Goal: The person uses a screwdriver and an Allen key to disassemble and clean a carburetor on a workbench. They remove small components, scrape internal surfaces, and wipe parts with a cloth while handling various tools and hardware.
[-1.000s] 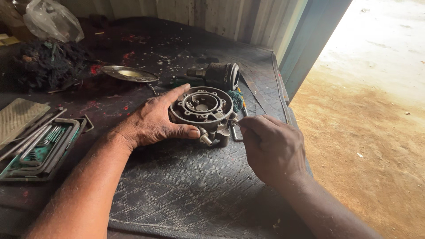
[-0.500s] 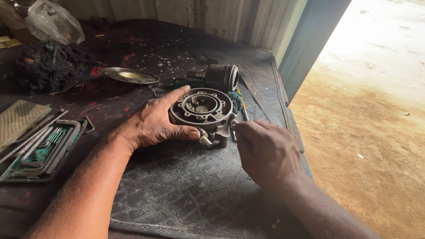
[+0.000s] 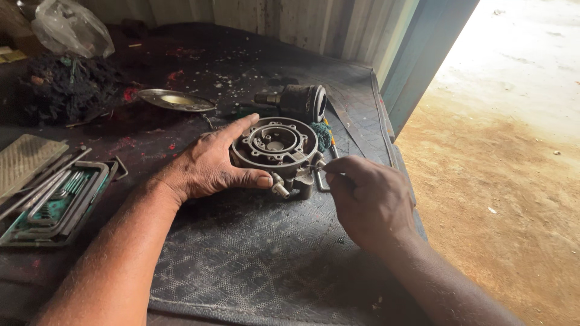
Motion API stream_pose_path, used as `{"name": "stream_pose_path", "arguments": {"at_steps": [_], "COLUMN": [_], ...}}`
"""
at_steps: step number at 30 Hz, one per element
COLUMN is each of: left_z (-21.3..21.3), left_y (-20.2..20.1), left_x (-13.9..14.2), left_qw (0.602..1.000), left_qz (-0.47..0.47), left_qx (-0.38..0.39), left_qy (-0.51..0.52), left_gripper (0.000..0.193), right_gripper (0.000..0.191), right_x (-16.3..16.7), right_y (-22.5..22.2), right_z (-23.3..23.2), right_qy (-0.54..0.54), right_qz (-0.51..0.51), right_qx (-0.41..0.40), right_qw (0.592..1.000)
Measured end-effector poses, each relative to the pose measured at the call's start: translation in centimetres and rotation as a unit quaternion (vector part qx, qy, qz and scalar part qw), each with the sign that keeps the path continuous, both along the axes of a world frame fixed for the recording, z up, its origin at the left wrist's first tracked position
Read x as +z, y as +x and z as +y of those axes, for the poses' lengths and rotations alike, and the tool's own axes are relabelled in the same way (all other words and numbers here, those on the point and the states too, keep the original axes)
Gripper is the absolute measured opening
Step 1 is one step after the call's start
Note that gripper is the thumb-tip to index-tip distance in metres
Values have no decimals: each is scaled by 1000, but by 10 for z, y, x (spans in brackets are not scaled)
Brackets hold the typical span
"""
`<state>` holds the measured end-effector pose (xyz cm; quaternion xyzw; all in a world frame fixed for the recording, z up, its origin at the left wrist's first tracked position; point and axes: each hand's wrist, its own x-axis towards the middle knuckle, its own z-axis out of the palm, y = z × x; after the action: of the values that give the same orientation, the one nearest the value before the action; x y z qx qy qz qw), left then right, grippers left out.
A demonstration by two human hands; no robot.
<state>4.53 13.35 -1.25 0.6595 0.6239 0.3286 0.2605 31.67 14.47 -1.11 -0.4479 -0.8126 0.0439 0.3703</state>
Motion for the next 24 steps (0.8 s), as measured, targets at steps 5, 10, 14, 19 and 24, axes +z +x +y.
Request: {"name": "stream_pose_path", "arguments": {"at_steps": [5, 10, 14, 19, 24], "left_z": [0, 1, 1, -8, -20], "left_y": [0, -1, -2, 9, 47], "left_x": [0, -2, -2, 7, 6], "left_qw": [1000, 1000, 1000, 999, 954], "left_qz": [4, 13, 7, 30, 295], "left_qx": [5, 4, 3, -9, 37], "left_qy": [-4, -3, -6, 24, 29], "left_gripper": [138, 139, 141, 142, 150], "right_gripper": [11, 11, 10, 12, 12], "right_x": [0, -1, -1, 0, 3], "right_y": [0, 2, 2, 0, 6], "right_z": [-2, -2, -2, -1, 6], "right_qy": [9, 11, 3, -19, 15], "right_qz": [25, -16, -12, 52, 74], "right_qx": [35, 31, 18, -15, -41], "right_qw": [999, 999, 1000, 998, 996]}}
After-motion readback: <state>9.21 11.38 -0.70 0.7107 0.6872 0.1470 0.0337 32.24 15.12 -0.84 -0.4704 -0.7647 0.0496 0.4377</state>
